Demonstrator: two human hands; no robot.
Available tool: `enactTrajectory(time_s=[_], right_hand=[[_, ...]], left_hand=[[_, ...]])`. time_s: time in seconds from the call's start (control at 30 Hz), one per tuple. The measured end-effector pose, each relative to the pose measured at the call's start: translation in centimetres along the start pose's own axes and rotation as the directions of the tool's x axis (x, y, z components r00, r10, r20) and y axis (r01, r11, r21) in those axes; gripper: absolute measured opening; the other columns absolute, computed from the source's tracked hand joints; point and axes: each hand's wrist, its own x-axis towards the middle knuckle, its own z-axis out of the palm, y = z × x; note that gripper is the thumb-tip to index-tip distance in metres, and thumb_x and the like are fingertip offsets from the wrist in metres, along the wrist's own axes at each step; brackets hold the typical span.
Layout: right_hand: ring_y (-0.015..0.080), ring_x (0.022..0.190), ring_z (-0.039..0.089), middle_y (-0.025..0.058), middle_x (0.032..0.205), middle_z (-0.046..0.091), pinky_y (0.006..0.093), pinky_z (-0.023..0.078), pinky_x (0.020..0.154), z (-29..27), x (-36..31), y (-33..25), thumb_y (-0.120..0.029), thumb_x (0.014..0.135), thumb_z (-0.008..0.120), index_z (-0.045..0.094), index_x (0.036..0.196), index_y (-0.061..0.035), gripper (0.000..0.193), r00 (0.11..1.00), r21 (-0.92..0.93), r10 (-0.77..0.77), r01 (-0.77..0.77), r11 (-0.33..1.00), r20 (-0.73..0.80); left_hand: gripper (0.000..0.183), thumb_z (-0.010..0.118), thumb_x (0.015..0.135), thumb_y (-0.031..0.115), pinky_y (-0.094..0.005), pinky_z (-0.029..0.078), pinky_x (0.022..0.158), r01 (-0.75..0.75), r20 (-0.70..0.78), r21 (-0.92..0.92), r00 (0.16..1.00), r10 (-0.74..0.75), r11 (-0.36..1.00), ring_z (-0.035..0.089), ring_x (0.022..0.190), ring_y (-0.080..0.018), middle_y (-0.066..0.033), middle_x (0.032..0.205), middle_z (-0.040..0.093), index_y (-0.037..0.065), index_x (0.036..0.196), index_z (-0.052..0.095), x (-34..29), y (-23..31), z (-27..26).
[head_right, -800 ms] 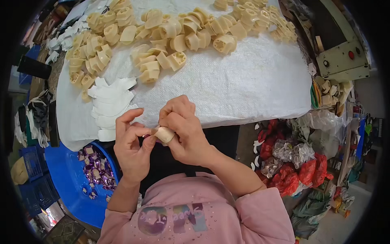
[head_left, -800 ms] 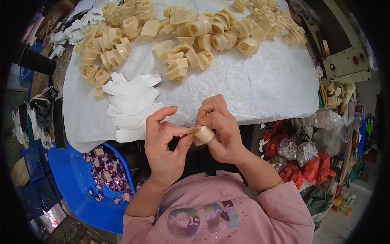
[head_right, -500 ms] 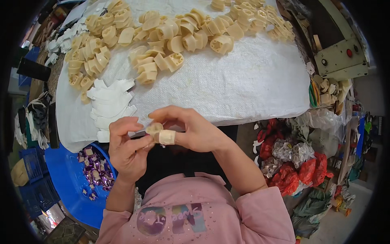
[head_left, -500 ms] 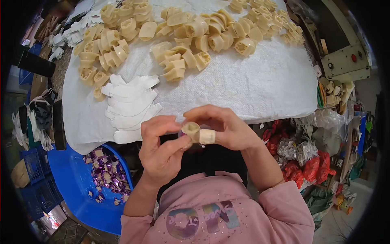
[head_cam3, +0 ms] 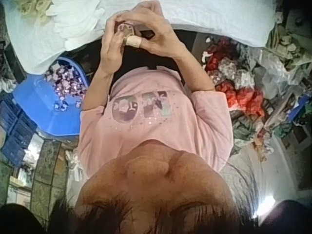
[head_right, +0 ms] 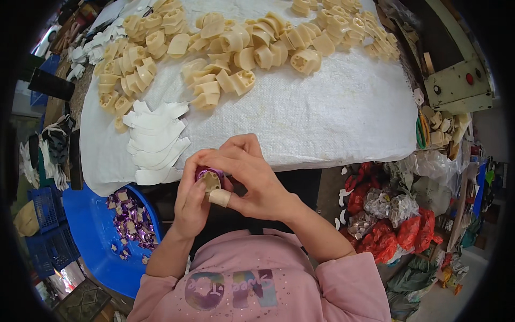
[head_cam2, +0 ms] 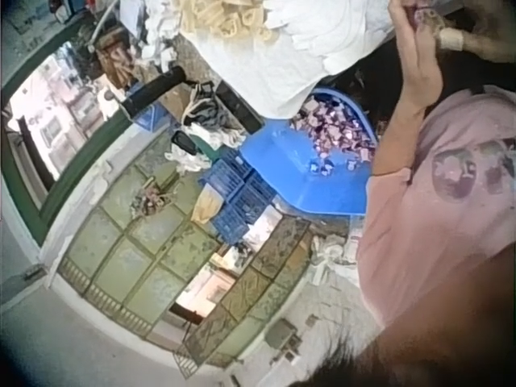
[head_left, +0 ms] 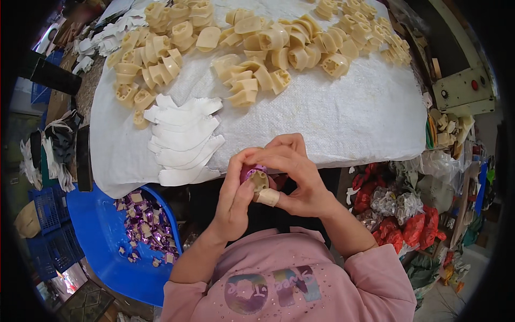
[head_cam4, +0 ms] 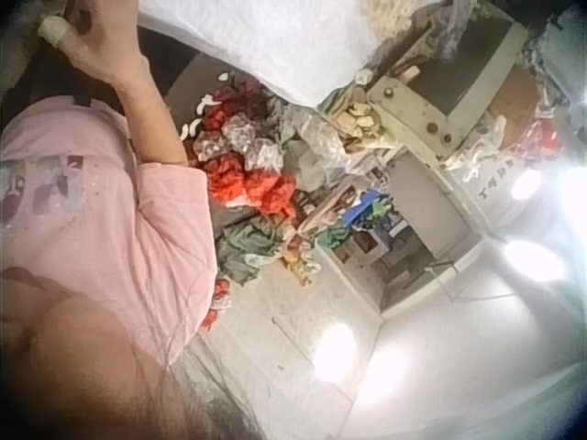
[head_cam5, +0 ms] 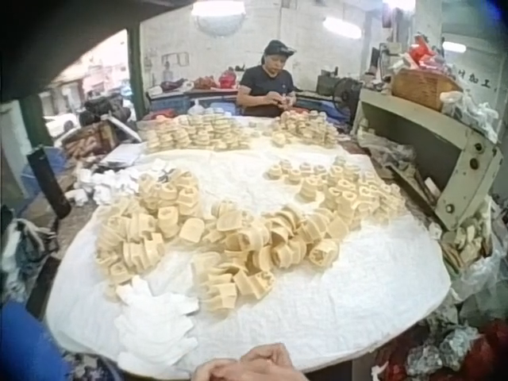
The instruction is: Applying decorative or protective foil to molded shoe components by hand.
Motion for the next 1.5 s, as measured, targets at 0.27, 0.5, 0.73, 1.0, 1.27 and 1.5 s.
enactTrajectory(time_s=[0.27,0.5,0.73,1.0,1.27,1.5], right_hand=[[0.0083,0.062,0.056,0.0091,0.11,0.048,0.017,0.042,0.039,0.5,0.5,-1.1,-0.02,0.093,0.051,0.058,0.107,-0.0068,0.021,0.866,0.63,0.485,-0.446,0.635,0.125],[0.0082,0.061,0.055,0.005,0.093,0.053,0.0195,0.045,0.048,1.4,-0.3,-0.4,-0.018,0.094,0.05,0.057,0.097,-0.0051,0.015,0.844,0.625,0.453,-0.523,0.579,0.286],[0.0231,0.099,0.051,0.0115,0.108,0.051,0.0322,0.039,0.09,4.6,-1.4,-0.2,-0.026,0.097,0.045,0.051,0.119,-0.0029,0.033,0.955,0.615,0.293,-0.211,0.759,-0.034],[0.0258,0.099,0.053,0.0147,0.109,0.053,0.0328,0.041,0.088,3.9,-1.0,-0.2,-0.013,0.091,0.044,0.048,0.125,-0.001,0.037,0.982,0.384,0.183,-0.153,0.911,-0.044],[0.0228,0.087,0.054,0.0144,0.1,0.054,0.0327,0.044,0.078,2.8,-0.1,-0.7,-0.023,0.095,0.043,0.047,0.127,-0.002,0.038,0.911,0.406,0.413,-0.377,0.832,-0.001],[0.022,0.066,0.056,0.0113,0.081,0.055,0.0327,0.046,0.058,-0.2,1.3,-1.1,-0.024,0.087,0.062,0.058,0.101,-0.0015,0.027,0.974,-0.207,0.213,-0.226,0.952,-0.083]], left_hand=[[0.078,0.041,0.092,0.056,-0.0283,0.043,0.085,-0.038,-0.049,-0.123,0.998,0.033,0.992,0.053,0.098,-0.0159,-0.012,0.112,0.05,-0.001,0.141,0.019,-0.2,0.0,1.0],[0.072,0.032,0.096,0.054,-0.028,0.039,0.092,-0.214,-0.198,0.32,0.938,0.285,0.923,0.047,0.108,-0.0165,-0.013,0.12,0.045,-0.002,0.14,0.021,0.0,-0.9,2.4],[0.048,0.031,0.095,0.026,-0.0276,0.04,0.086,-0.253,-0.319,0.42,0.858,0.403,0.871,0.049,0.097,-0.014,-0.0119,0.113,0.047,-0.002,0.134,0.03,0.5,-1.4,1.5],[0.043,0.033,0.095,0.022,-0.0277,0.039,0.086,-0.242,-0.39,0.316,0.849,0.358,0.917,0.049,0.094,-0.0136,-0.0109,0.11,0.048,0.0,0.132,0.032,0.5,-0.9,2.9],[0.077,0.027,0.091,0.066,-0.0344,0.045,0.079,-0.173,-0.28,-0.291,0.956,0.09,0.941,0.053,0.095,-0.0186,-0.0094,0.115,0.052,0.017,0.148,0.01,0.9,-0.4,1.8],[0.097,0.034,0.087,0.069,-0.0273,0.042,0.076,-0.218,-0.095,0.633,0.931,0.353,0.743,0.051,0.086,-0.015,-0.0146,0.108,0.051,-0.003,0.144,0.003,0.5,-0.6,0.2]])
